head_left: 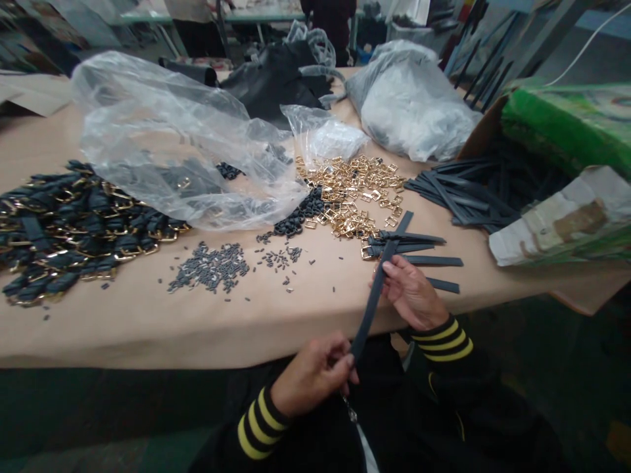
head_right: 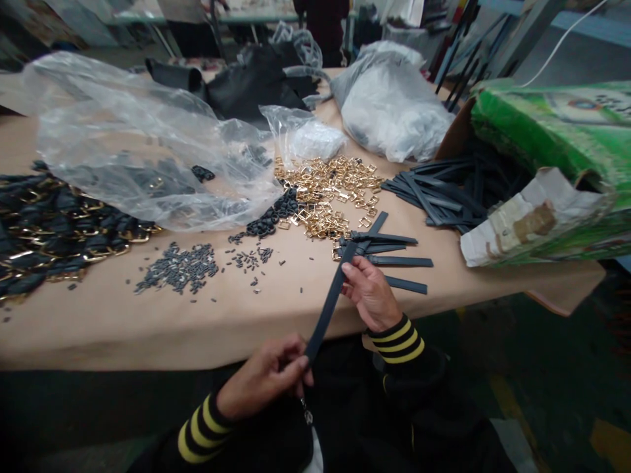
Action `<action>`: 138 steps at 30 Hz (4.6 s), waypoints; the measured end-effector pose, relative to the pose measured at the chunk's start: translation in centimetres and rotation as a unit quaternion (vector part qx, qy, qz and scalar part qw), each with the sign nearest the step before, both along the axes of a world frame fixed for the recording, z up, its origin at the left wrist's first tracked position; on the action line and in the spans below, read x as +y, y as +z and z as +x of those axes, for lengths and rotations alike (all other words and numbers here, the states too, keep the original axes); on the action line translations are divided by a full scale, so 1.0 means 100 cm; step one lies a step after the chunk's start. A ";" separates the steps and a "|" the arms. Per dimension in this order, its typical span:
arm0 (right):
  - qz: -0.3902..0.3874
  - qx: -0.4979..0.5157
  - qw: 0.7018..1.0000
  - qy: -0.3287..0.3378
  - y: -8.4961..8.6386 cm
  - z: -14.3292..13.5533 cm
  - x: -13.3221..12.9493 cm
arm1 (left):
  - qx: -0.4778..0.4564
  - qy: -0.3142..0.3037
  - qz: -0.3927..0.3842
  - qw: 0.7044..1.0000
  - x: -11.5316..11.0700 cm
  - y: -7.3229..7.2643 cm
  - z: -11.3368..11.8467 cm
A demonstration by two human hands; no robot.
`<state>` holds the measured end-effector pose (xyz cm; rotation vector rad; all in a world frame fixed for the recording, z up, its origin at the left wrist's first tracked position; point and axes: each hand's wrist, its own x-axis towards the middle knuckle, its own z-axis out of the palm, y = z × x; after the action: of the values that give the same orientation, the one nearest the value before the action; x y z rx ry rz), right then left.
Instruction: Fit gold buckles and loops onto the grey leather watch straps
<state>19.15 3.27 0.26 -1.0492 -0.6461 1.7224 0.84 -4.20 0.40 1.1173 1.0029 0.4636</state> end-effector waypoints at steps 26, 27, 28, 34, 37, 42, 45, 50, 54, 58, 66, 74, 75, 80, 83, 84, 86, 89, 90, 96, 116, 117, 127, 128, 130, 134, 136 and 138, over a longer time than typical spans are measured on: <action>-0.006 -0.027 0.956 0.291 -0.001 -0.042 -0.001 | -0.120 0.311 -0.032 0.942 0.048 -0.003 -0.011; 0.011 -0.035 0.956 0.292 0.000 -0.043 0.000 | -0.126 0.318 -0.036 0.939 0.048 -0.003 -0.011; 0.031 -0.042 0.954 0.294 0.000 -0.044 0.000 | -0.134 0.323 -0.044 0.936 0.048 -0.002 -0.011; 0.078 -0.058 0.948 0.304 0.002 -0.046 0.000 | -0.061 0.318 -0.006 0.946 0.050 -0.003 -0.011; 0.064 -0.066 0.951 0.296 0.001 -0.047 0.001 | 0.128 0.357 0.233 0.896 0.048 -0.004 -0.010; 0.066 -0.073 0.957 0.273 0.001 -0.048 0.002 | 0.218 0.254 0.383 0.861 0.038 -0.004 -0.009; 0.077 -0.087 0.957 0.266 -0.001 -0.048 0.001 | 0.207 0.242 0.378 0.869 0.036 -0.006 -0.008; 0.086 -0.107 0.960 0.245 -0.004 -0.053 0.002 | 0.227 0.249 0.477 0.812 0.038 -0.014 0.000; 0.054 -0.111 0.969 0.215 -0.004 -0.051 0.006 | 0.205 0.201 0.505 0.814 0.042 -0.009 -0.006; 0.045 -0.132 0.967 0.211 -0.006 -0.043 0.012 | 0.265 0.151 0.470 0.828 0.071 0.002 -0.033; 0.009 -0.085 0.972 0.217 -0.009 -0.040 0.018 | 0.493 0.136 0.468 0.721 0.165 -0.014 -0.054; -0.091 -0.019 0.972 0.215 -0.008 -0.034 0.024 | 0.441 0.166 0.437 0.766 0.163 -0.014 -0.060; -0.086 -0.022 0.972 0.218 -0.007 -0.034 0.024 | 0.403 0.188 0.422 0.790 0.156 -0.011 -0.058; 0.029 -0.109 0.967 0.227 -0.004 -0.035 0.019 | -0.004 0.331 0.151 0.932 0.106 -0.003 -0.033; 0.106 -0.190 0.948 0.233 -0.004 -0.035 0.014 | -0.150 0.384 -0.006 0.911 0.081 -0.006 -0.015; 0.132 -0.223 0.938 0.228 -0.005 -0.035 0.012 | -0.177 0.393 -0.035 0.902 0.075 -0.007 -0.011; 0.176 -0.292 0.916 0.212 -0.004 -0.036 0.009 | -0.210 0.409 -0.064 0.886 0.068 -0.008 -0.006; 0.203 -0.365 0.885 0.208 -0.002 -0.038 0.004 | -0.235 0.418 -0.071 0.875 0.065 -0.007 -0.001; 0.206 -0.380 0.877 0.210 -0.001 -0.039 0.002 | -0.239 0.416 -0.068 0.875 0.064 -0.006 0.000; 0.235 -0.438 0.833 0.244 0.007 -0.038 -0.001 | -0.142 0.396 0.039 0.907 0.057 -0.006 0.006; 0.284 -0.325 0.828 0.358 0.016 -0.017 0.007 | -0.270 0.343 -0.051 0.898 0.049 -0.012 0.011; 0.292 -0.333 0.824 0.354 0.016 -0.018 0.006 | -0.269 0.344 -0.058 0.897 0.049 -0.012 0.011; 0.255 -0.295 0.840 0.378 0.011 -0.023 0.005 | -0.218 0.361 0.035 0.906 0.048 -0.018 0.013; 0.249 -0.295 0.839 0.383 0.011 -0.023 0.004 | -0.220 0.365 0.037 0.904 0.047 -0.019 0.013; 0.249 -0.311 0.835 0.379 0.012 -0.024 0.004 | -0.229 0.388 0.035 0.892 0.045 -0.020 0.016; 0.261 -0.350 0.828 0.352 0.014 -0.030 0.003 | -0.236 0.428 0.042 0.871 0.044 -0.019 0.022; 0.258 -0.345 0.832 0.348 0.015 -0.032 0.003 | -0.241 0.435 0.046 0.867 0.045 -0.017 0.024; 0.251 -0.331 0.841 0.347 0.015 -0.034 0.003 | -0.254 0.438 0.039 0.861 0.046 -0.015 0.024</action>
<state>15.77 3.54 1.75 -1.0781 -2.0107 1.5665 3.24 0.41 -1.12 0.4838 0.9712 1.4639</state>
